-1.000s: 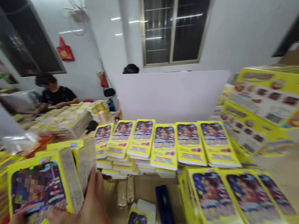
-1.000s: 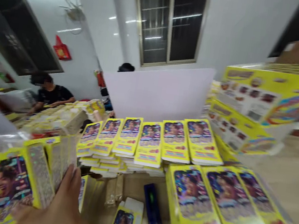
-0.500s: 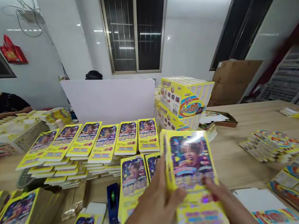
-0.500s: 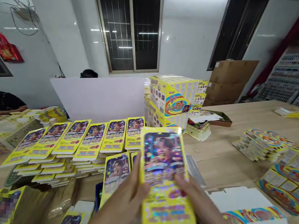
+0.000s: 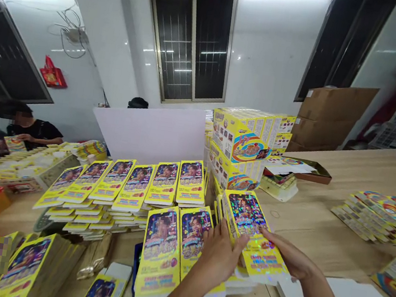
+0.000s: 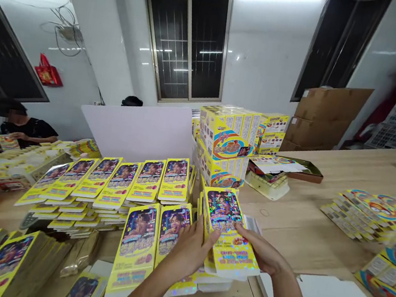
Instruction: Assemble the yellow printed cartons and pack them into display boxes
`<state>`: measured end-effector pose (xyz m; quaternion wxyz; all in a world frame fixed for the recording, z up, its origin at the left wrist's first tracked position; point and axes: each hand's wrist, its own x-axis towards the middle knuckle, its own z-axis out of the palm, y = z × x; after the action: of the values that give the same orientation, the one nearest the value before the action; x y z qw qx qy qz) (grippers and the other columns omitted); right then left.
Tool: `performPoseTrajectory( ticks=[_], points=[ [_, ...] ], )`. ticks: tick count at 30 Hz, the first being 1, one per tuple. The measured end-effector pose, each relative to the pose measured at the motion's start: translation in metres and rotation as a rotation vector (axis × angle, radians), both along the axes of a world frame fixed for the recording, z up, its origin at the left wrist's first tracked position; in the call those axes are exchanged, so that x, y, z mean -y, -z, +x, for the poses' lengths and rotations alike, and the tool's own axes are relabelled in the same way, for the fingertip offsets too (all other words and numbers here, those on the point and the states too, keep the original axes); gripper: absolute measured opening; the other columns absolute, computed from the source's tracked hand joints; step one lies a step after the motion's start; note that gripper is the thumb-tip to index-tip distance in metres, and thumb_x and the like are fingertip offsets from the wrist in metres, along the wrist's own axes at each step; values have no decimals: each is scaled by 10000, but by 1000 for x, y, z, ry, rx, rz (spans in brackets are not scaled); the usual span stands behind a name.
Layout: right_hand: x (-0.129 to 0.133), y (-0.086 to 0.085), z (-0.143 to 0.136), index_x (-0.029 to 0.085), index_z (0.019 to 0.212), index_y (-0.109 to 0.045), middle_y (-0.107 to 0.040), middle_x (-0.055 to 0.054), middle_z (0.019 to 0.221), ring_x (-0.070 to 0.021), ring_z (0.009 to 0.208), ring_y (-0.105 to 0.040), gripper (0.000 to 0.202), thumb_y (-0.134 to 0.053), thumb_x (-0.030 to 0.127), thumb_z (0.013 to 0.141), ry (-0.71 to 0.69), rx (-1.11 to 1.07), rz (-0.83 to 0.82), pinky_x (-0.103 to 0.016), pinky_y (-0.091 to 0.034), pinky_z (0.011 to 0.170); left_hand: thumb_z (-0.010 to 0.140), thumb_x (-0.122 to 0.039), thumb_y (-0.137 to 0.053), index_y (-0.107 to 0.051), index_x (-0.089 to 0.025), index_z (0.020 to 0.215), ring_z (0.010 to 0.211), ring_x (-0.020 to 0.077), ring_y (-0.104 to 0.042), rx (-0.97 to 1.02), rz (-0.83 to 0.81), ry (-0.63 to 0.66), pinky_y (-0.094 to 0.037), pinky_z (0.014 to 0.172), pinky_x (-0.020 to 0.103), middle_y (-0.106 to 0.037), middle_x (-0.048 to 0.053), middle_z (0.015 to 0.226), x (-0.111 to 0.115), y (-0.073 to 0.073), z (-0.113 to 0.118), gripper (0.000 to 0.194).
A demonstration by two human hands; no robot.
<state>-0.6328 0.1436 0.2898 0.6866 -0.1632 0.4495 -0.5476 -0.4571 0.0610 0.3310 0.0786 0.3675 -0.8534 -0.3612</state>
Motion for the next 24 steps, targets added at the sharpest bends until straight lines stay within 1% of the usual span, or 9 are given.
performPoseTrajectory(
  ticks=[2,4,8,12,15,19,20,22,24],
  points=[
    [1,-2,-2,112,1104,-603,-734,-99,974,-238,895,-694,336,-557,359,882,-28,-11,-22,-368,-507,907,858,-582,-283,-376,-34,1375,1270,368,-374,-24,-44,-49,-232,1082,495,-437,218,1386,-1,3,2,759],
    [3,-5,-3,108,1046,-631,-731,-109,981,-246,889,-694,331,-573,383,871,-55,-26,-43,-365,-516,884,871,-544,-295,-399,-42,1361,1253,369,-376,-52,-51,-80,-225,1078,501,-465,211,1358,-2,7,5,709],
    [3,-3,-3,113,998,-655,-728,-120,985,-273,921,-682,330,-605,402,846,-84,-78,-73,-381,-519,859,889,-516,-294,-308,-87,1414,1271,355,-344,-111,7,-100,-183,1089,503,-448,170,1389,-3,13,14,678],
    [-1,-2,1,142,995,-656,-729,-102,995,-273,934,-678,292,-655,368,810,-40,-82,-47,-384,-513,875,898,-520,-295,-292,-131,1429,1242,323,-368,-148,3,-97,-190,1089,483,-496,143,1338,-3,14,20,658],
    [-3,-9,4,158,1011,-645,-737,-88,969,-265,879,-694,277,-649,353,813,20,-96,3,-351,-548,794,895,-522,-313,-254,-126,1444,1230,323,-365,-150,-17,-103,-200,1085,484,-483,147,1344,-4,14,21,680],
    [-3,-18,8,168,1101,-602,-751,-81,878,-272,787,-710,332,-565,396,863,77,-141,95,-333,-569,636,888,-528,-336,-196,-116,1458,1242,318,-361,-167,15,-51,-202,1096,479,-467,155,1357,-3,17,19,717],
    [-2,-19,9,174,1120,-593,-750,-76,889,-273,791,-709,343,-560,400,865,82,-143,95,-337,-571,638,888,-532,-336,-174,-116,1462,1241,313,-367,-175,23,-35,-201,1101,476,-467,154,1357,-3,17,19,727],
    [0,-18,11,193,1142,-582,-738,-63,974,-270,855,-699,352,-581,392,851,85,-150,55,-349,-574,714,892,-538,-322,-121,-112,1469,1294,297,-325,-194,31,-16,-164,1126,465,-416,146,1411,-2,18,18,745],
    [4,-14,12,212,1150,-582,-707,-45,1078,-254,964,-668,362,-610,379,830,90,-183,17,-336,-553,826,899,-536,-303,-75,-91,1469,1380,263,-207,-213,35,-3,-91,1156,438,-281,132,1502,-1,17,18,758]
  ],
)
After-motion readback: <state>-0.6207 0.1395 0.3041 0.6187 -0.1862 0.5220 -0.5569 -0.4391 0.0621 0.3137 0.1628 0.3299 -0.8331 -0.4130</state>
